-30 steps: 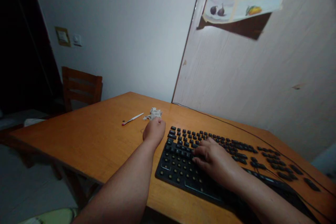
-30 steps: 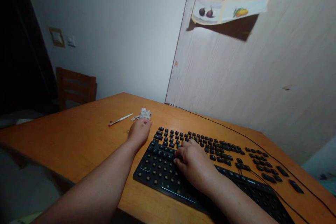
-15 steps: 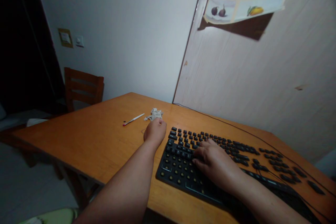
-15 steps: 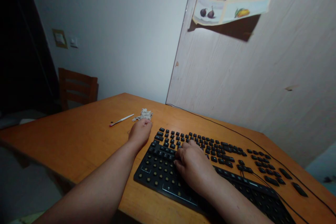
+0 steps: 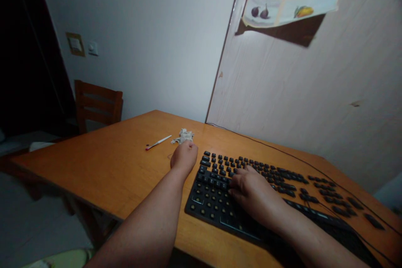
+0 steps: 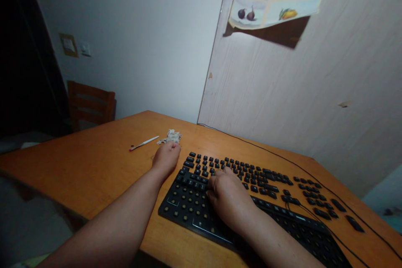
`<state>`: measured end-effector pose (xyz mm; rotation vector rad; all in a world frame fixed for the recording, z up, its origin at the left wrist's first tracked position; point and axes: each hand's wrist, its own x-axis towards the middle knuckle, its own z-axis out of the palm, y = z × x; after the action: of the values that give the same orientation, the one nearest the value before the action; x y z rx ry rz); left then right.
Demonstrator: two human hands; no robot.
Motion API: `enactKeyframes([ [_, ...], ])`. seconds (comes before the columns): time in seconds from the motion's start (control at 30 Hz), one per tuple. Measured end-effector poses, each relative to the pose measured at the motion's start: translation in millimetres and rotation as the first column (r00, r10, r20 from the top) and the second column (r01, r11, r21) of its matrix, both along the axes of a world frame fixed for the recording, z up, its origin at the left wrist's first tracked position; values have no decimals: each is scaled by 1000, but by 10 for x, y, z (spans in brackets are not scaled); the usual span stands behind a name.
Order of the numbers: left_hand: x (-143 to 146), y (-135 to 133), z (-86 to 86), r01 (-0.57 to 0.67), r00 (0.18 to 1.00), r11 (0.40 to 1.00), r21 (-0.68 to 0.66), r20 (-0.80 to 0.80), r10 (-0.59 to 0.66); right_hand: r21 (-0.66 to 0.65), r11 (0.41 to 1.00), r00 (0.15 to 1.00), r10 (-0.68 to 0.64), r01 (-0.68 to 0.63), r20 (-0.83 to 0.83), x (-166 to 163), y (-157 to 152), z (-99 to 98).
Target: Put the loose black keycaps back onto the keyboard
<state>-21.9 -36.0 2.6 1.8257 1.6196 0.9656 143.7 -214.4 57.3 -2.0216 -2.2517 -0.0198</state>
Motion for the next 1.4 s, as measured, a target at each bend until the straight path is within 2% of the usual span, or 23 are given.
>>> enactKeyframes([
  [0.73, 2, 34, -50, -16, 1000, 999, 30, -11, 16, -37, 999, 1000, -24, 23, -20, -23, 39, 28],
  [1.03, 8, 2, 6, -1, 999, 1000, 22, -33, 1, -50, 998, 999, -35, 33, -37, -31, 30, 40],
  [1.4, 6, 16, -23, 0, 1000, 999, 46, -18, 1, -38, 997, 996, -63, 61, -57, -53, 23, 55],
])
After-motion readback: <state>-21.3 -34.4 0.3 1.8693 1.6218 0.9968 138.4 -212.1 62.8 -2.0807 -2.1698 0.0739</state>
